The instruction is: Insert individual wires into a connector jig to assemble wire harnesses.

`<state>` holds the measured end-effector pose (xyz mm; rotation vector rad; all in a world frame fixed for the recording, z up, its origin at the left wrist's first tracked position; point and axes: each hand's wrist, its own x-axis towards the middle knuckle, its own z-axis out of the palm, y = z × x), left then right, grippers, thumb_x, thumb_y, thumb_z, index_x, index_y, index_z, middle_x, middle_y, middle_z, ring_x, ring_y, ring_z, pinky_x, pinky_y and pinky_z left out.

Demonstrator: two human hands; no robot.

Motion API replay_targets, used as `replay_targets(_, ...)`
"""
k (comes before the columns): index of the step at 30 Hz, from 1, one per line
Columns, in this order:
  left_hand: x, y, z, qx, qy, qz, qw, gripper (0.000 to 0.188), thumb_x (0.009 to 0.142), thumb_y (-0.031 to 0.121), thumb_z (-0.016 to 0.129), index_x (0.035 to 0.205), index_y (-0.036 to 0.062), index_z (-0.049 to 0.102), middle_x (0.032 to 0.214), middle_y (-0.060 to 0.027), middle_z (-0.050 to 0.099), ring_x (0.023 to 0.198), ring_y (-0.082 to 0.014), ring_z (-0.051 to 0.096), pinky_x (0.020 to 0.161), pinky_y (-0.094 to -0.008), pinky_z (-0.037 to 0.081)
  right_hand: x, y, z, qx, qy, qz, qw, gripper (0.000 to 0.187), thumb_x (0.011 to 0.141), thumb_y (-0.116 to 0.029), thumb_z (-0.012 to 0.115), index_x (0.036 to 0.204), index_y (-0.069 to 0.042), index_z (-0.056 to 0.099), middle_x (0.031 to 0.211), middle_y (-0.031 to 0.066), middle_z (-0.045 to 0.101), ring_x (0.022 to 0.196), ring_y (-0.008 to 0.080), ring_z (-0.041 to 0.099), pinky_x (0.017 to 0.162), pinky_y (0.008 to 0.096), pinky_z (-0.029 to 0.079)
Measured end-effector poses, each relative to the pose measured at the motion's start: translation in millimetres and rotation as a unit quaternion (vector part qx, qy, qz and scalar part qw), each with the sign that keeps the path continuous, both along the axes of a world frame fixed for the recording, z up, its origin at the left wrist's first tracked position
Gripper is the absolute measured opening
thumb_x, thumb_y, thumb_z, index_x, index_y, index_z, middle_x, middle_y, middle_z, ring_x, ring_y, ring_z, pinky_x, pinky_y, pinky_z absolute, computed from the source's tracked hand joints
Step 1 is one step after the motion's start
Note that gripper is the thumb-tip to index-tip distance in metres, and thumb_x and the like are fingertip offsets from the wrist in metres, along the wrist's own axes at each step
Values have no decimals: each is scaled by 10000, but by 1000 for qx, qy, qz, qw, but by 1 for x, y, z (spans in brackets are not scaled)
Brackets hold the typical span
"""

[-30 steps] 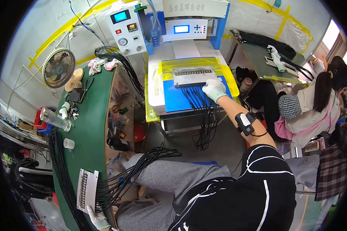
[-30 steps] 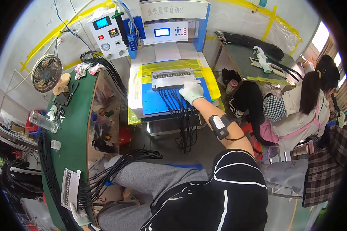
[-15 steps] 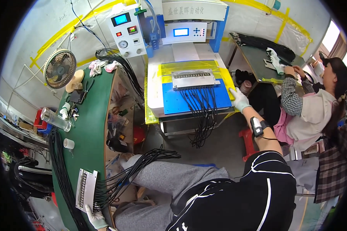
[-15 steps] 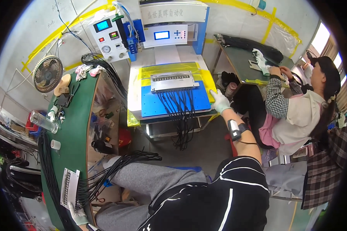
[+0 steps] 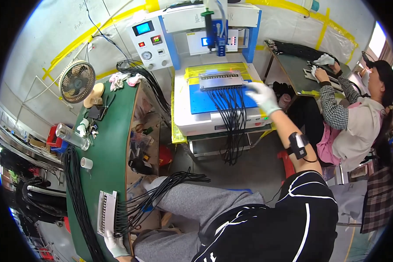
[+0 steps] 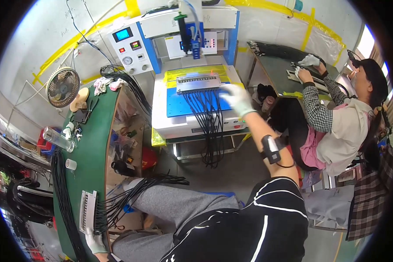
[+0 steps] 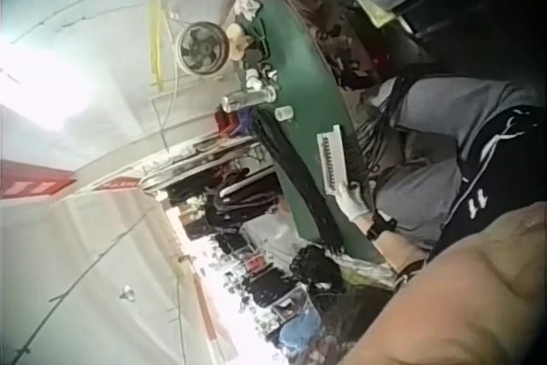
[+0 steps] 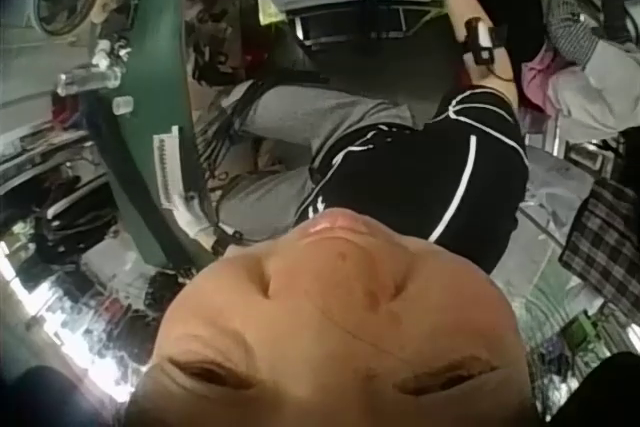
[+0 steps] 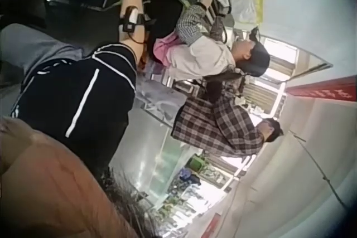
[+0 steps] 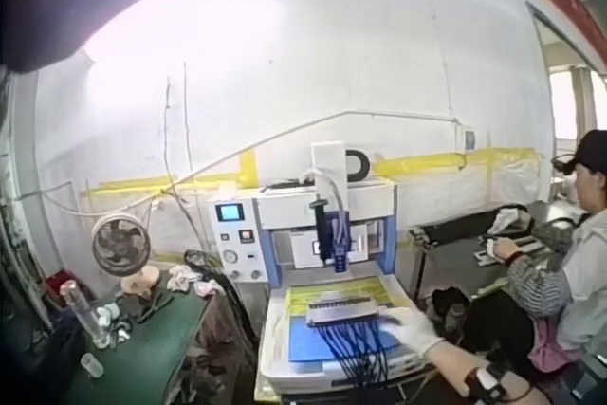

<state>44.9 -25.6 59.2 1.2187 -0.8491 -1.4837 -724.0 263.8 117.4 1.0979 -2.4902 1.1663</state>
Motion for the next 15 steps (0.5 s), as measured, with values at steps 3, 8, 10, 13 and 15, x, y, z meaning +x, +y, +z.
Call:
replay_targets(3,-8,13,-4,-71,-236,-34,968,657,904,188,761,1460,52,439,1086,-90,655,605,-115,572,500,-286,474,60,-84,7,-18,-165,193,967,329,889,-296,708,1145,-93,740,1118,97,741,1034,233,698,945,332,526)
replay_targets(8,-21,41,9,-85,-270,-16,959,764,859,163,799,1491,86,378,1085,-81,643,449,-78,421,383,-272,341,218,-242,10,51,-365,467,804,331,904,-221,702,1171,-27,721,1048,78,750,782,147,715,741,285,585)
replay_targets(10,-46,46,22,-19,-361,-13,932,732,848,188,809,1459,66,425,1029,-79,658,440,-98,440,395,-284,371,280,-290,-5,59,-444,506,737,299,891,-188,683,1149,-46,736,1001,76,752,768,160,727,693,292,593)
replay_targets(13,-51,53,36,0,-417,0,909,744,834,188,816,1459,55,435,886,-69,646,426,-114,457,384,-294,384,375,-353,-28,94,-461,570,674,320,883,-239,669,1124,-43,746,982,118,757,779,227,743,698,346,592)
replay_targets(15,-68,44,32,-47,-431,-28,901,799,818,164,822,1491,53,407,655,-53,608,407,-125,473,350,-299,377,399,-388,-46,137,-104,551,816,409,860,-371,660,1060,-26,752,957,193,747,809,304,742,736,413,582)
